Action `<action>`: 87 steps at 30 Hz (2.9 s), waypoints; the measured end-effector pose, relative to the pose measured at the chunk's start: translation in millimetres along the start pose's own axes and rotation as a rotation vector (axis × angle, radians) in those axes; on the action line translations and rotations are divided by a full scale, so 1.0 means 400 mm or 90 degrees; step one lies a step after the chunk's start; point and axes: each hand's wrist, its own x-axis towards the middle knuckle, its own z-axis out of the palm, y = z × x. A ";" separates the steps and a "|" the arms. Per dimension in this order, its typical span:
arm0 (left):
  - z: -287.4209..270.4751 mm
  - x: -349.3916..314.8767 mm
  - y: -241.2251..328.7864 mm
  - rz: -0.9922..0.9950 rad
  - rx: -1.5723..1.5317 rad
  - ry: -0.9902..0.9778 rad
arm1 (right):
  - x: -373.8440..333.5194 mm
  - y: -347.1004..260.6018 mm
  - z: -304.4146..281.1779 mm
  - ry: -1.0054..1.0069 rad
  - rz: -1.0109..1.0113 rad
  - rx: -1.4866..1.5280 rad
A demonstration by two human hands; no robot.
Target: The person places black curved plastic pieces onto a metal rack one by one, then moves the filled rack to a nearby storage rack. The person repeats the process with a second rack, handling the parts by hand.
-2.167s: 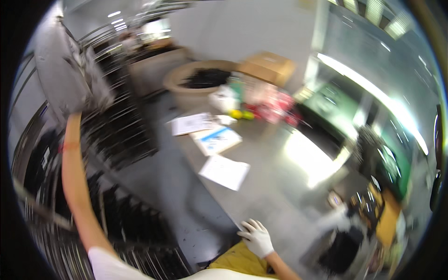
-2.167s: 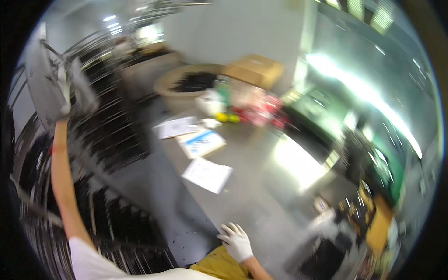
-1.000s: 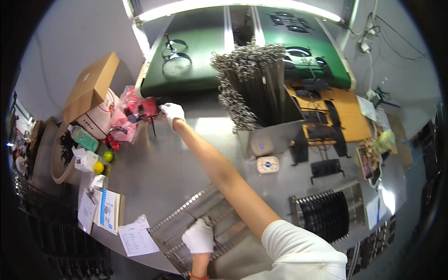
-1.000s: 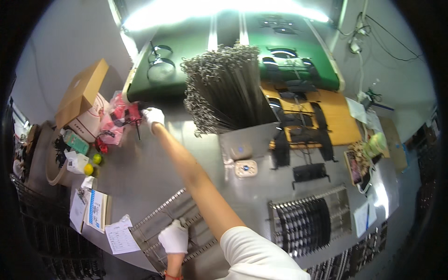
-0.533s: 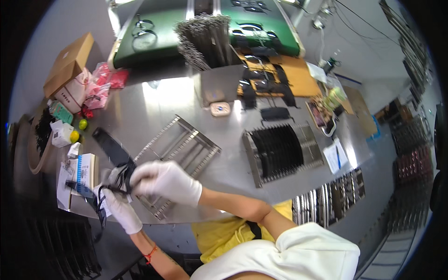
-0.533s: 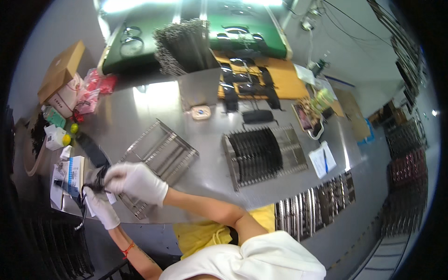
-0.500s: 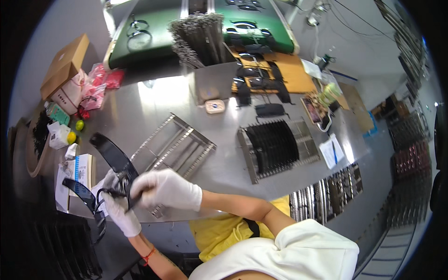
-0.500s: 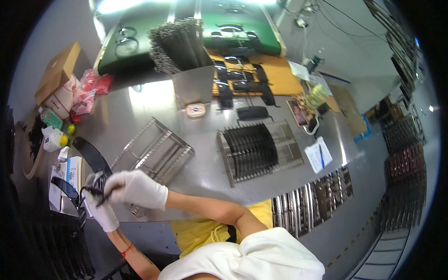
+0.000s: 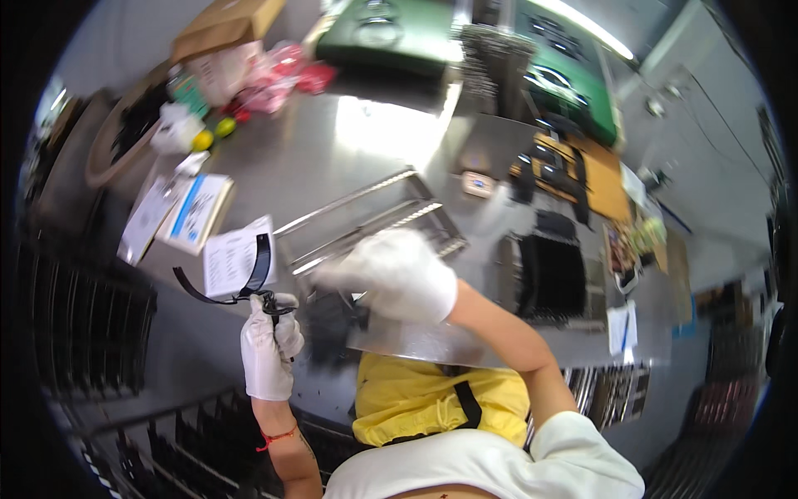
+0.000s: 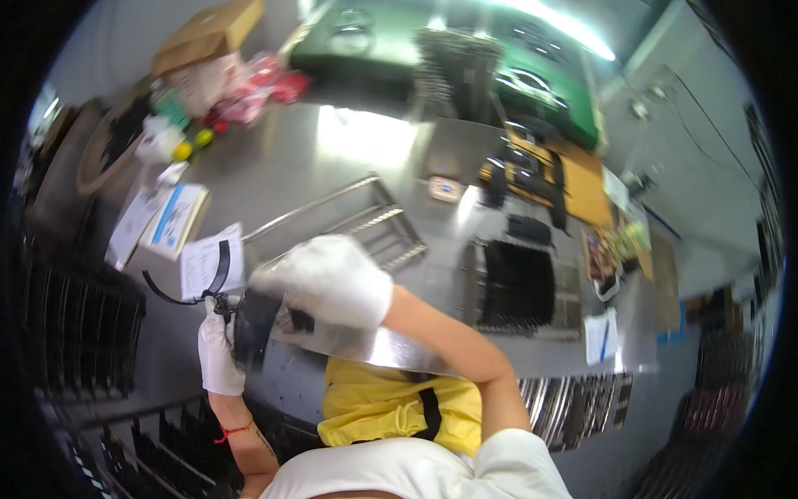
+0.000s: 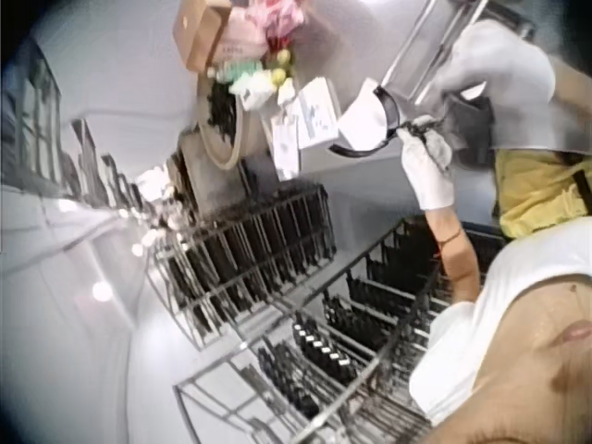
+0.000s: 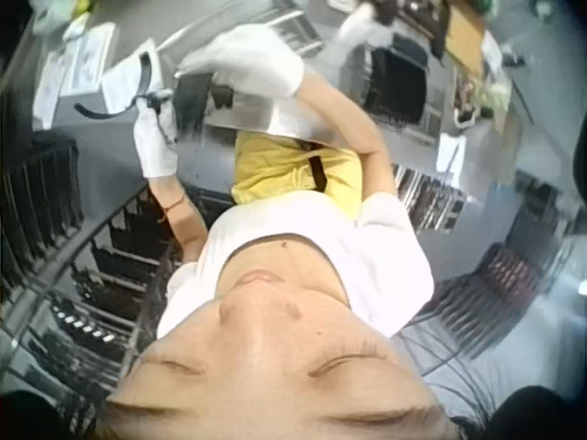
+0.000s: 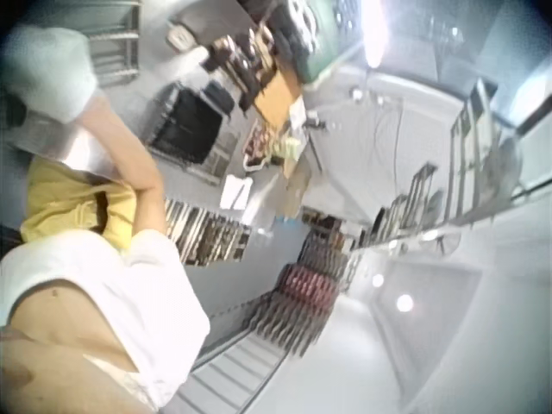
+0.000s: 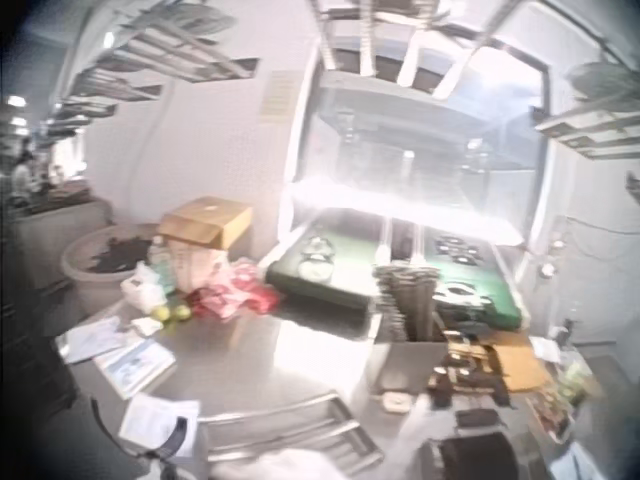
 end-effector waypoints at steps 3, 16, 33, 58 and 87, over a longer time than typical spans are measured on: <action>-0.065 -0.026 0.021 0.046 -0.040 -0.007 | 0.002 0.158 0.082 0.047 0.545 0.239; -0.221 -0.113 -0.020 0.179 0.179 0.360 | 0.181 0.317 0.289 -0.370 0.626 0.238; -0.016 0.032 -0.072 0.085 -0.466 -0.108 | 0.253 0.089 0.127 -0.337 0.422 0.392; -0.245 0.483 0.231 0.594 0.899 0.438 | 0.183 0.571 0.262 -0.402 0.479 -0.083; -0.248 0.320 -0.269 0.369 0.591 0.447 | 0.425 0.663 0.166 0.123 0.297 -0.122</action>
